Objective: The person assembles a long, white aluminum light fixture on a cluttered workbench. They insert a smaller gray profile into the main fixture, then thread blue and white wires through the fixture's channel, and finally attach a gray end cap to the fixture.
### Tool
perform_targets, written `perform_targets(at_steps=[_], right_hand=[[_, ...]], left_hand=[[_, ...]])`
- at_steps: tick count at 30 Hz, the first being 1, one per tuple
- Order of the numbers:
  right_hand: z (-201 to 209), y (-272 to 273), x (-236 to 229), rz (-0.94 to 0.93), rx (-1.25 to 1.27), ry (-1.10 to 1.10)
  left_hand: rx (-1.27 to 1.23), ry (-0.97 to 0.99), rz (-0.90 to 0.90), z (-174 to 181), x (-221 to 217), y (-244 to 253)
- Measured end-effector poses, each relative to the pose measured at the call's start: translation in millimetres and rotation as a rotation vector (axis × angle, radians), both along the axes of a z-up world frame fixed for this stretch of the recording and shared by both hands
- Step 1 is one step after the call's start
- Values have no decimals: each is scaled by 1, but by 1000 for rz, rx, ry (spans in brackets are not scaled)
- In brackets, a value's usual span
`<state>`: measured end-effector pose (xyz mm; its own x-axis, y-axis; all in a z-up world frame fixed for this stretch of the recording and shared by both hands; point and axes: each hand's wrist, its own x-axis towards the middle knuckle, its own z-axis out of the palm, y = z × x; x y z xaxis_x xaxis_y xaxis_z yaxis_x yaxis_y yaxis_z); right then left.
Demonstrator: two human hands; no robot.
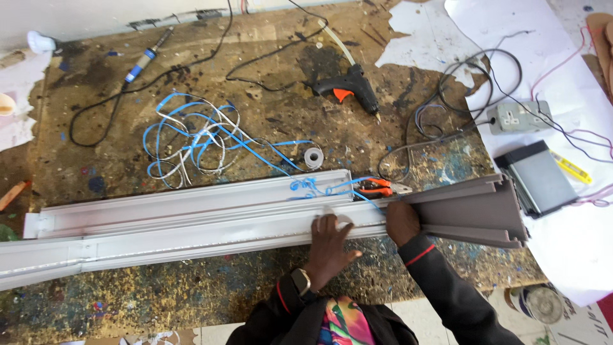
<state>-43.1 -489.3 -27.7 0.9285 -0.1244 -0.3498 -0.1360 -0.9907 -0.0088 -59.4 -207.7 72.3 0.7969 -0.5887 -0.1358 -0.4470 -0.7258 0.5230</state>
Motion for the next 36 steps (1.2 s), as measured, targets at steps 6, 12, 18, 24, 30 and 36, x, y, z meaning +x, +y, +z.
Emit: perform_targets(at_steps=[6,12,18,24,30,36], right_hand=[[-40,-17,1,38,46,-34],[-85,-34,4,7,14,88],[-91,-48,-2,99,31,38],[-67,-40,1,-6,13,114],[-54,-25,13,-79,-22,201],[-50,-25,13,-57,-57,204]], left_hand=[[11,-62,-53,-21,-7,-10],[96,-222,7,-91,-20,-14],[125,-194,42,-100,-25,-15],[22,-165,63,-102,-29,-14],[86,-268,61,-74,-23,-11],[-113,-269,-29,-37,-6,-33]])
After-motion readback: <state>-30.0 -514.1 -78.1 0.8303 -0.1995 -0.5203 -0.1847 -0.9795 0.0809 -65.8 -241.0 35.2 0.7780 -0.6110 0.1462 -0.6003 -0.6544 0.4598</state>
